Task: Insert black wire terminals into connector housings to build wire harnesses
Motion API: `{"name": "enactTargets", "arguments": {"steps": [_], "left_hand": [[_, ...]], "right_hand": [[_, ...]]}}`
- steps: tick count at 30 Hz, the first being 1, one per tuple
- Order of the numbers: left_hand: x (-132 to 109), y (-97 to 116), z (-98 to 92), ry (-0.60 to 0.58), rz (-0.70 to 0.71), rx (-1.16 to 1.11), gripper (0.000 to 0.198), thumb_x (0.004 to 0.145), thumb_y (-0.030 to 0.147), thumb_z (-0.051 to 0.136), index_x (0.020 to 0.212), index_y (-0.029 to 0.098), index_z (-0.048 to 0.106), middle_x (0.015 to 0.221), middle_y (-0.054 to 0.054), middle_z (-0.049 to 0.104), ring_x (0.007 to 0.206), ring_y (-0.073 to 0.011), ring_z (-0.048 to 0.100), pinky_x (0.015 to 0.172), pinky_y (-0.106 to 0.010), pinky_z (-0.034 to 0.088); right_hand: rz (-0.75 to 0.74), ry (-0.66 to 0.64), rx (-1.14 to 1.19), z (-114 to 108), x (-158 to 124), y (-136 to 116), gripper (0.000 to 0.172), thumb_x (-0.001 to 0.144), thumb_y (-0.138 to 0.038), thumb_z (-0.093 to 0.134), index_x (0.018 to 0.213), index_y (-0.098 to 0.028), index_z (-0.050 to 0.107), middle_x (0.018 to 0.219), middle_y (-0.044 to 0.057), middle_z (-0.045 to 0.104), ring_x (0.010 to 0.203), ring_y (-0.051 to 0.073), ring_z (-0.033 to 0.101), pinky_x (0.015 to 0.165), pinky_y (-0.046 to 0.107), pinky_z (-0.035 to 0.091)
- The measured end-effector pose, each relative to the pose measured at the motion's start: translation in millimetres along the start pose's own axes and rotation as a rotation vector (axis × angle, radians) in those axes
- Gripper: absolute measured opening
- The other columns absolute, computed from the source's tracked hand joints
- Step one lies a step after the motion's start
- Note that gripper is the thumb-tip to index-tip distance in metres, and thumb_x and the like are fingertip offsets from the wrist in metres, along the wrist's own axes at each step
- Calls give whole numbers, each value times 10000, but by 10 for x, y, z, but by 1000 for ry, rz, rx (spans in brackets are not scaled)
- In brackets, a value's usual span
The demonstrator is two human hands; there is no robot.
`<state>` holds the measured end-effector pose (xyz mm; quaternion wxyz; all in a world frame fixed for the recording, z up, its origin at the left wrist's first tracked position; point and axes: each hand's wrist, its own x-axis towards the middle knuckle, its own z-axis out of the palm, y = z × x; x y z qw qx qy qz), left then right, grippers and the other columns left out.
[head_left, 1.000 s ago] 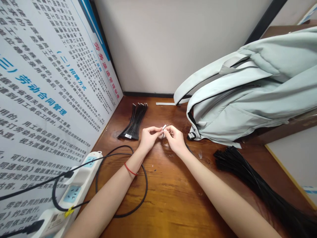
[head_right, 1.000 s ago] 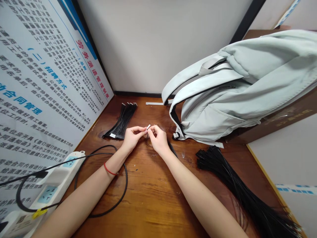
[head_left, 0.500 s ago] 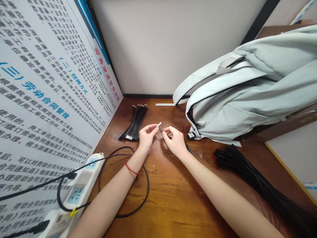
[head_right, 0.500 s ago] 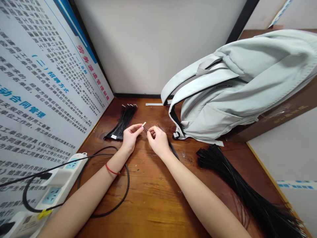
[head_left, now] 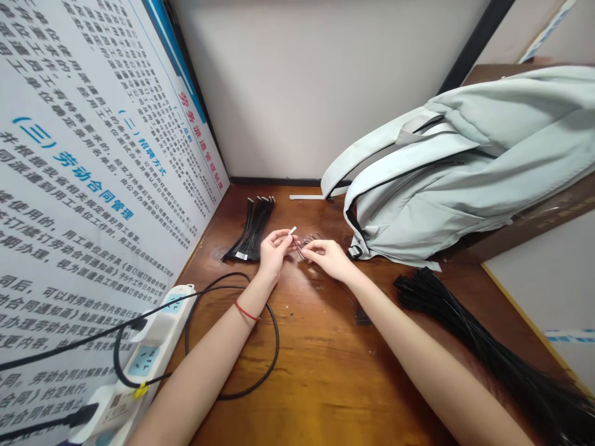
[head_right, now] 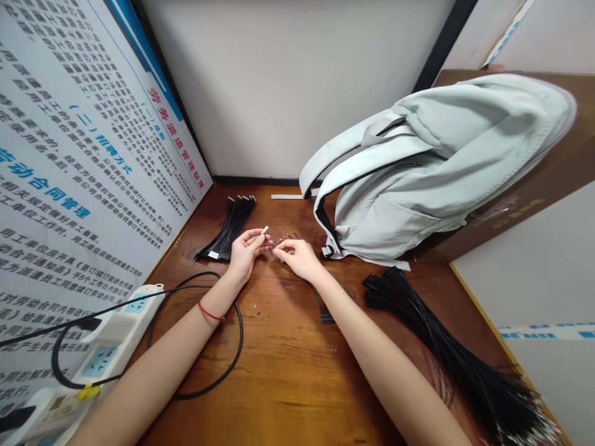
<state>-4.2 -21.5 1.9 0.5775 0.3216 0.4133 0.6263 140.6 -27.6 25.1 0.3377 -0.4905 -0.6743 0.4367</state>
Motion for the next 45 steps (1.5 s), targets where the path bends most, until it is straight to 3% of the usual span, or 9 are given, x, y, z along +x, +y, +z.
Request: {"name": "enactTargets", "arguments": {"steps": [3,6,12,16,20,27,36,45], "left_hand": [[16,-9,-8,12,5,7,332,580,297,748,821,136,585,725,-53,686,633,-137,654,664,-286,520],[29,-26,-20,2,11,48,321,601,301,733,832,139,581,743,-56,684,648,-139,654,677,-294,517],[33,-36,-36,4,48,52,303,601,288,722,825,142,579,738,-41,671,629,-120,639,674,-283,509],[13,-6,-22,2,33,17,261,606,237,708,809,141,575,716,-29,663,658,-129,653,703,-289,516],[-5,18,-5,30,16,1,225,622,201,675,802,140,555,684,-11,639,626,-129,650,663,-283,516],[1,11,-1,75,18,9,172,617,156,605,777,142,543,609,27,579,473,-65,541,500,-198,419],[11,14,-8,45,7,56,127,626,161,568,746,139,535,569,46,541,439,-44,483,459,-171,367],[-6,11,5,24,24,45,133,651,150,593,766,131,529,607,21,591,474,-73,569,490,-193,448]], "right_hand": [[53,-180,-54,-202,-43,-33,135,660,-292,652,659,-169,706,574,3,670,538,136,587,561,250,455],[69,-210,-98,-380,-175,-54,97,634,-270,680,667,-194,730,619,9,699,544,150,601,544,255,459],[59,-109,-316,-560,-675,-37,95,670,-216,633,659,-225,727,639,15,704,536,155,594,518,259,440],[153,-7,-338,-517,-1049,19,102,660,-187,620,703,-201,711,580,3,640,481,126,540,464,237,407],[100,126,-307,-417,-1267,64,148,655,-185,624,775,-190,709,667,10,603,514,110,532,489,235,442],[139,131,-293,-382,-1307,79,186,680,-186,600,833,-168,705,753,38,607,575,118,566,573,260,507],[266,142,-389,-344,-1219,-18,160,613,-120,588,752,-161,656,643,-12,574,508,85,507,521,214,452],[311,161,-383,-326,-1185,-41,139,610,-120,566,733,-182,541,598,-46,552,495,86,508,511,200,407]]}}
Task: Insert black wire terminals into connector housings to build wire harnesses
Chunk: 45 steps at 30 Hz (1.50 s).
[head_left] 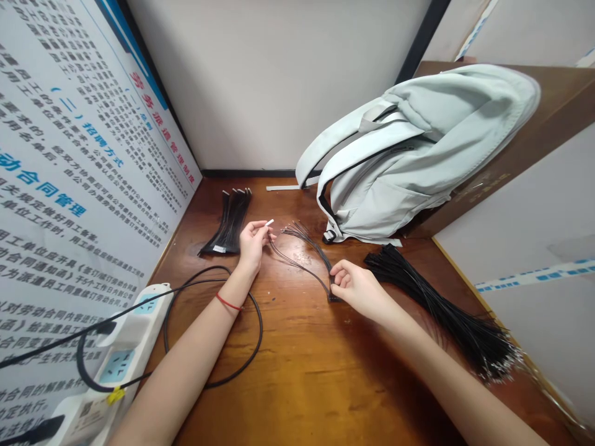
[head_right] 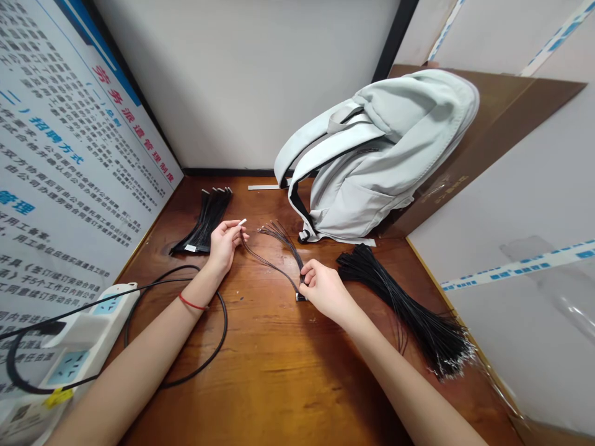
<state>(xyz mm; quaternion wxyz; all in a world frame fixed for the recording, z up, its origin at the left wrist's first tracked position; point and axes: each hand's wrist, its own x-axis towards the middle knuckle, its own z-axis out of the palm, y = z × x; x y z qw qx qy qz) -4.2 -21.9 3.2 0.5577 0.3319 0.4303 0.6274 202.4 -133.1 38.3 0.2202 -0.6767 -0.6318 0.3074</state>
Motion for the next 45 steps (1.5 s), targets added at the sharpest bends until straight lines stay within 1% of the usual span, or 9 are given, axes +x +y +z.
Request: {"name": "enactTargets", "arguments": {"steps": [5,9,17,24,28,30,34,40,45], "left_hand": [[-1,-26,-5,33,49,-2,208,663,189,647,830,123,542,706,-26,642,611,-129,650,596,-268,529],[18,-49,-27,72,80,4,241,667,214,679,842,126,539,730,-34,642,649,-142,660,659,-316,551],[19,-38,-20,60,64,21,244,664,224,687,834,131,538,713,-29,640,620,-136,654,650,-322,559],[-3,-15,10,67,41,2,218,658,186,681,818,123,547,696,-30,642,607,-135,653,613,-296,557],[5,-22,9,65,32,14,218,669,198,678,826,123,548,709,-35,646,614,-138,656,628,-308,562],[13,-29,4,60,33,18,222,676,211,678,831,123,546,714,-35,646,621,-138,658,646,-320,565],[21,-38,2,56,36,34,236,682,231,683,836,124,539,739,-44,655,633,-141,662,672,-340,568],[14,-32,16,89,27,28,212,689,211,671,831,126,538,747,-49,660,639,-141,664,661,-327,567],[12,-22,13,91,30,31,202,698,203,666,833,129,535,765,-53,663,680,-146,671,708,-343,563]], "right_hand": [[-47,66,-114,60,69,14,34,715,-173,523,724,-194,548,526,-52,522,477,104,491,528,219,369],[-81,67,-220,79,130,-12,102,774,-199,496,765,-205,597,534,-40,534,491,118,503,535,226,350],[-36,40,-353,45,355,-194,130,784,-194,562,868,-188,661,700,22,667,634,150,605,598,234,389],[-193,39,-429,177,775,-435,225,833,-105,459,853,-128,682,898,107,705,853,182,645,776,244,426],[-99,69,-500,287,950,-581,187,846,-255,527,843,-109,644,888,158,691,857,241,648,738,290,438],[-77,83,-507,325,1008,-605,148,836,-242,541,846,-116,618,892,161,684,865,247,645,730,293,437],[-146,109,-336,345,1096,-526,90,846,-161,474,807,-148,554,807,105,677,793,194,643,716,270,439],[-184,16,308,350,1199,-238,142,848,-98,366,896,-187,465,636,-23,623,516,96,594,533,204,462],[-91,72,606,404,1180,-149,53,845,-144,439,836,-192,459,631,-13,657,550,100,635,546,211,516]]}}
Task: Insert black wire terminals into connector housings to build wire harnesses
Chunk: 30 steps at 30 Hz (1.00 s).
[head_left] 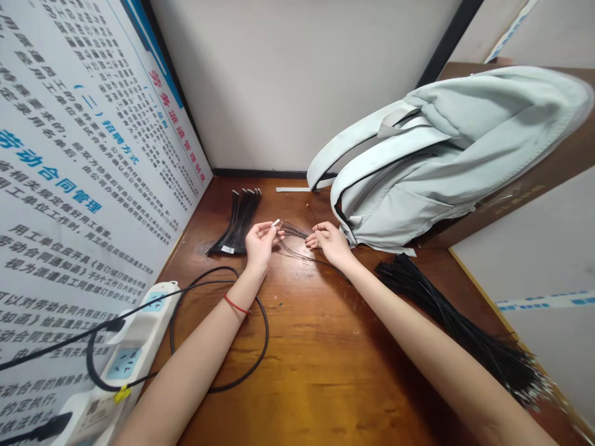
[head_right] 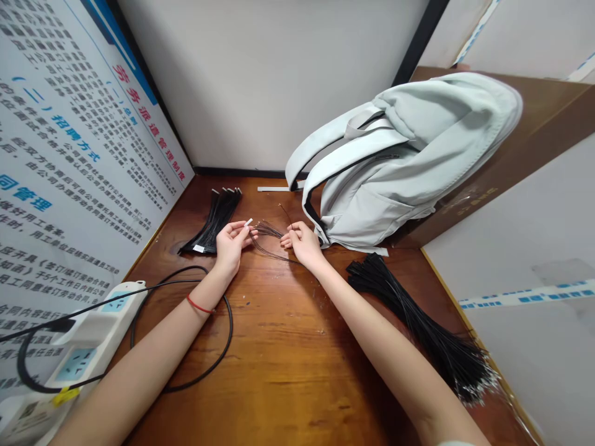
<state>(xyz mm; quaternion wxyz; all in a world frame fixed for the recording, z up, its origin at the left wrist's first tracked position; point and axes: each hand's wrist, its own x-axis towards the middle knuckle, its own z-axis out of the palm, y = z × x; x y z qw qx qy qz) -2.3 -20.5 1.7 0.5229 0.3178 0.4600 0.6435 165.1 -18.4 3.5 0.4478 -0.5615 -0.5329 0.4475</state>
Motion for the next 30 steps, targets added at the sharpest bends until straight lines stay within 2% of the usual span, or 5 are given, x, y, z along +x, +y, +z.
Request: {"name": "enactTargets", "arguments": {"steps": [6,13,20,24,30], "left_hand": [[-21,28,17,73,-2,-16,128,731,128,601,837,131,529,728,-27,645,651,-129,666,669,-307,567],[-25,30,30,65,-5,-3,133,730,116,596,841,132,524,727,-27,646,644,-127,666,632,-280,564],[-9,14,27,84,-21,-10,122,735,115,583,842,132,526,734,-27,643,641,-125,664,626,-278,561],[-1,-4,21,72,-4,17,148,718,156,617,839,141,534,728,-23,644,636,-120,659,606,-253,554],[17,-49,-6,73,64,64,151,697,168,622,831,134,561,740,-42,655,658,-122,652,536,-196,514]], "right_hand": [[222,93,105,30,-28,-163,136,848,-129,490,726,-185,466,629,29,664,605,121,666,598,254,560],[-30,-199,-25,85,37,-198,107,770,-220,597,694,-150,619,701,39,684,661,119,652,665,246,539],[-158,-191,-35,141,-36,-74,205,767,-355,578,796,-159,630,717,24,668,640,125,621,615,243,492],[-250,-223,-153,143,-76,-190,217,759,-329,611,912,-177,642,802,28,682,714,142,630,680,268,493],[-533,-307,-431,264,-39,-392,133,766,-251,635,878,-192,674,860,37,669,779,145,604,748,274,467]]}}
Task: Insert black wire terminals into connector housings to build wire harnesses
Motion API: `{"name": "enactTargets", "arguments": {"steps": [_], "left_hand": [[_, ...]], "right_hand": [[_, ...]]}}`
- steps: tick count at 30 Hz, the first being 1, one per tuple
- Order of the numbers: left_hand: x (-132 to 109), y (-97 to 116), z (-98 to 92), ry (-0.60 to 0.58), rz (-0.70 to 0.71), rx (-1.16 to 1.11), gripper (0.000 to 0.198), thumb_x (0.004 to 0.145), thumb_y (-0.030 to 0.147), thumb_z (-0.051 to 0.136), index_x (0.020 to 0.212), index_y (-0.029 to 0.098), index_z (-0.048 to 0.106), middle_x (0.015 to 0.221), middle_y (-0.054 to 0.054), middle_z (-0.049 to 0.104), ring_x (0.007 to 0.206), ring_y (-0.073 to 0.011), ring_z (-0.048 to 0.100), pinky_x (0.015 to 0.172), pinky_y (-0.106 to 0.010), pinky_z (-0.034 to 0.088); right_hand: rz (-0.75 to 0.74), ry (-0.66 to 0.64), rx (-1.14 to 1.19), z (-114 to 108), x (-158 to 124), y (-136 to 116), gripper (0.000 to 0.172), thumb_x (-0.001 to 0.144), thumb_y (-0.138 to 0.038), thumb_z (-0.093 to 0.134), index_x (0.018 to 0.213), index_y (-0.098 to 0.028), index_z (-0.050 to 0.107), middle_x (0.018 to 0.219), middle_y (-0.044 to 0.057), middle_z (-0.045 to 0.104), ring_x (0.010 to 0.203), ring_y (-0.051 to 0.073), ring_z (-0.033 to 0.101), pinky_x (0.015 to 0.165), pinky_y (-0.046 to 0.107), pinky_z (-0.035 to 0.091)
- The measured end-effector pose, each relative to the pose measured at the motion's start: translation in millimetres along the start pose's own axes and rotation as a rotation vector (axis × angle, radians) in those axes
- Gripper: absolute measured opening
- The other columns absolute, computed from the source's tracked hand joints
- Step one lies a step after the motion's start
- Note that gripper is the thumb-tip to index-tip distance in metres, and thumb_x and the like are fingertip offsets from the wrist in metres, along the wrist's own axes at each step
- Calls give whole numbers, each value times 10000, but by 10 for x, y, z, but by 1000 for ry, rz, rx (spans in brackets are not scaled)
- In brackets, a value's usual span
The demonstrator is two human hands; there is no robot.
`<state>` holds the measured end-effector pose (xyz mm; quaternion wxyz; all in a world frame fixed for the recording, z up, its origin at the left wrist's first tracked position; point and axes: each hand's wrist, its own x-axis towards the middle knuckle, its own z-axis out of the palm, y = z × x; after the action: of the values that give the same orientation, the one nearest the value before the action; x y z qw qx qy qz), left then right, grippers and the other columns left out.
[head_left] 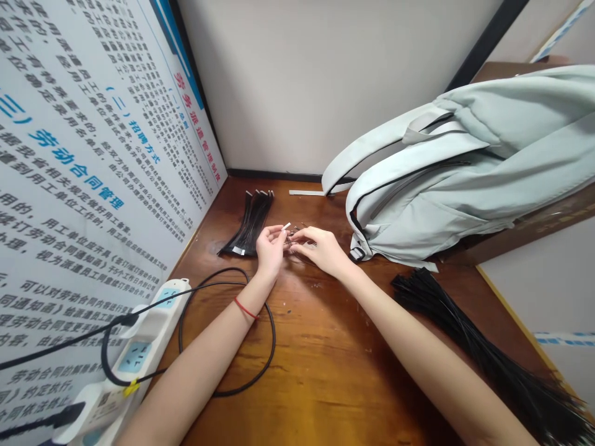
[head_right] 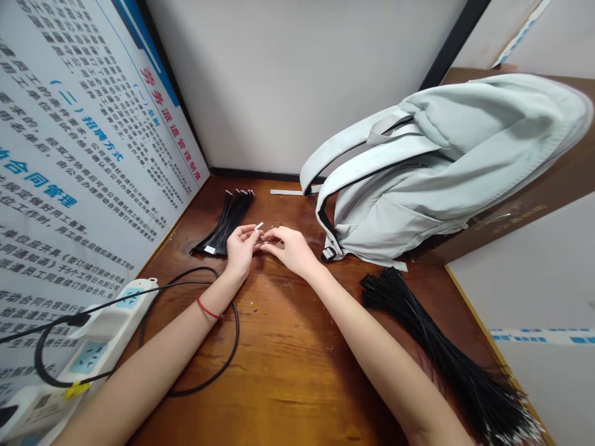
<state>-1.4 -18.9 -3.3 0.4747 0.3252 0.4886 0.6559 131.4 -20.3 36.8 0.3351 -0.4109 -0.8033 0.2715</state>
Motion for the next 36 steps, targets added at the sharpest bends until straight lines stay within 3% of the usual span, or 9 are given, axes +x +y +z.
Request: {"name": "enactTargets", "arguments": {"steps": [4,8,11,22,30,36], "left_hand": [[7,-10,-6,6,9,19,161,677,175,646,812,128,574,732,-49,662,662,-127,653,562,-211,517],[-9,2,4,-27,-24,-23,191,661,211,683,805,127,587,752,-61,687,700,-144,670,666,-273,543],[-21,12,10,-51,-31,-46,223,638,235,709,802,121,610,776,-75,704,723,-157,677,738,-312,540],[-18,6,8,-78,-58,-36,218,635,223,701,815,113,648,832,-108,720,761,-180,683,737,-315,532],[2,-17,-17,-44,62,85,184,624,190,698,795,121,694,815,-90,718,719,-164,662,700,-304,535],[-10,7,-2,-50,21,26,219,579,221,732,766,112,703,774,-79,720,671,-155,660,689,-314,543]], "right_hand": [[-11,45,69,130,70,41,84,782,-261,611,783,-199,667,793,26,647,758,146,594,747,285,474],[165,191,364,258,77,179,182,774,-365,590,763,-184,605,787,33,652,746,160,619,707,295,511],[234,231,502,295,78,250,230,738,-413,608,748,-186,571,788,29,656,759,164,635,715,294,524],[284,229,572,288,90,259,196,695,-360,646,731,-172,604,714,17,652,651,140,625,671,285,524],[257,258,526,291,94,293,199,705,-359,631,739,-163,626,755,28,638,652,132,588,604,258,503],[273,207,543,307,87,301,219,699,-376,638,736,-161,626,629,4,613,567,120,572,559,254,501]]}}
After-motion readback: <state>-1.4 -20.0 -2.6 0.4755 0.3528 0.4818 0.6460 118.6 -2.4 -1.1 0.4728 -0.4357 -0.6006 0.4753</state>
